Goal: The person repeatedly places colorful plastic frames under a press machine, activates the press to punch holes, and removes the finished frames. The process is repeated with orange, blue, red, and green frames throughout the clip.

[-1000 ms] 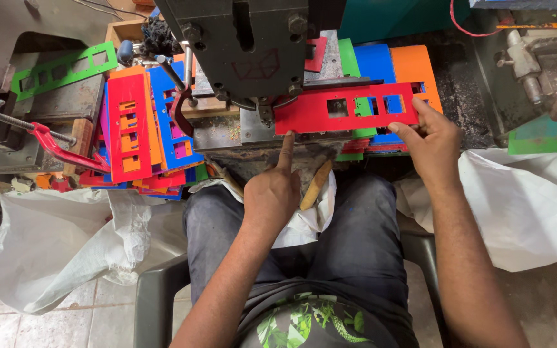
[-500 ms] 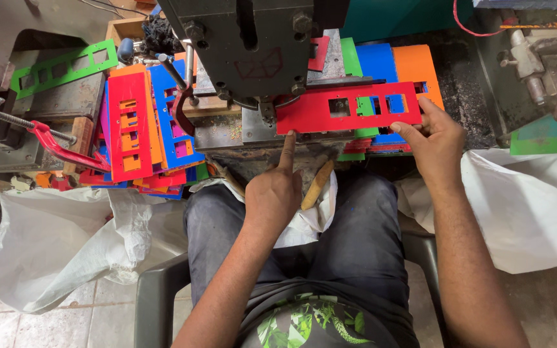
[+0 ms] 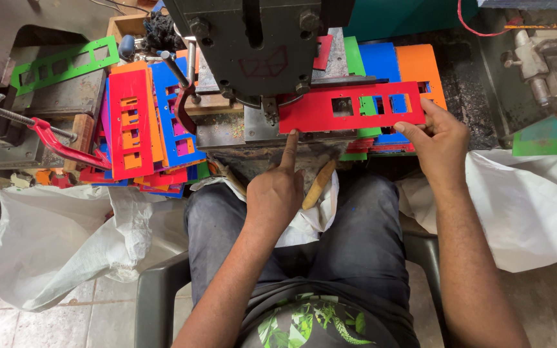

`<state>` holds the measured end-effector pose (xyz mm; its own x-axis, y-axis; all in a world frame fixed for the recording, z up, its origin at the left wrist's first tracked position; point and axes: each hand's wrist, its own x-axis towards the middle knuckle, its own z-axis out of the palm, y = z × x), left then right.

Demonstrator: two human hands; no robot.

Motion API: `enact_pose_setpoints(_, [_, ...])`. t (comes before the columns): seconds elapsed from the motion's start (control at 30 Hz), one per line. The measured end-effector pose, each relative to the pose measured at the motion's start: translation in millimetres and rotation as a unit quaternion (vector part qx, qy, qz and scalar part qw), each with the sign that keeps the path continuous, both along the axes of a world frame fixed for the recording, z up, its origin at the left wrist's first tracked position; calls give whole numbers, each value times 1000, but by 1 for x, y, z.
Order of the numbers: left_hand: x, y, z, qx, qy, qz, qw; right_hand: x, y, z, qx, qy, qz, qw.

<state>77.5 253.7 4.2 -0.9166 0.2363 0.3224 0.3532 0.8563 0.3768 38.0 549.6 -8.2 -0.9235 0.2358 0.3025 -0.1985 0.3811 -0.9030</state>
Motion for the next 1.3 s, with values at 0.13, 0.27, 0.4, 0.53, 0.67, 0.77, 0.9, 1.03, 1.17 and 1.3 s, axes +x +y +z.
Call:
enact_pose_setpoints(0.13, [0, 1, 1, 8, 3, 0, 1000, -1, 3, -4, -32, 4, 18, 999])
enact_pose_setpoints(0.27, [0, -1, 0, 13, 5, 1, 1000, -1, 1, -4, -18, 9, 8, 1000])
enact_pose_setpoints(0.4, [0, -4, 0, 13, -18, 4, 1000, 1, -4, -2, -16, 4, 13, 1000])
enact_pose_setpoints(0.53, [0, -9, 0, 27, -33, 11, 999, -1, -10, -1, -4, -4, 13, 1000])
enact_pose_setpoints(0.67, [-2, -21, 4, 9, -53, 31, 998, -5, -29, -4, -12, 11, -3, 1000])
enact_pose_setpoints(0.77, [-5, -37, 10, -47, -128, 68, 988, -6, -54, -5, -8, -10, -32, 999])
enact_pose_setpoints(0.9, [-6, -66, 18, -65, -120, 81, 987, -3, -85, 4, -20, 15, 24, 999])
enact_pose_setpoints(1.03, [-6, -76, 17, -59, -109, 80, 989, -1, -96, 15, -15, 17, 30, 999])
enact_pose_setpoints(1.17, [-7, -76, 10, -56, -91, 76, 991, -1, -96, 16, -11, 20, 30, 999])
enact_pose_setpoints(1.3, [-6, -80, 5, -82, -64, 72, 992, -3, -94, 10, -18, 35, 37, 999])
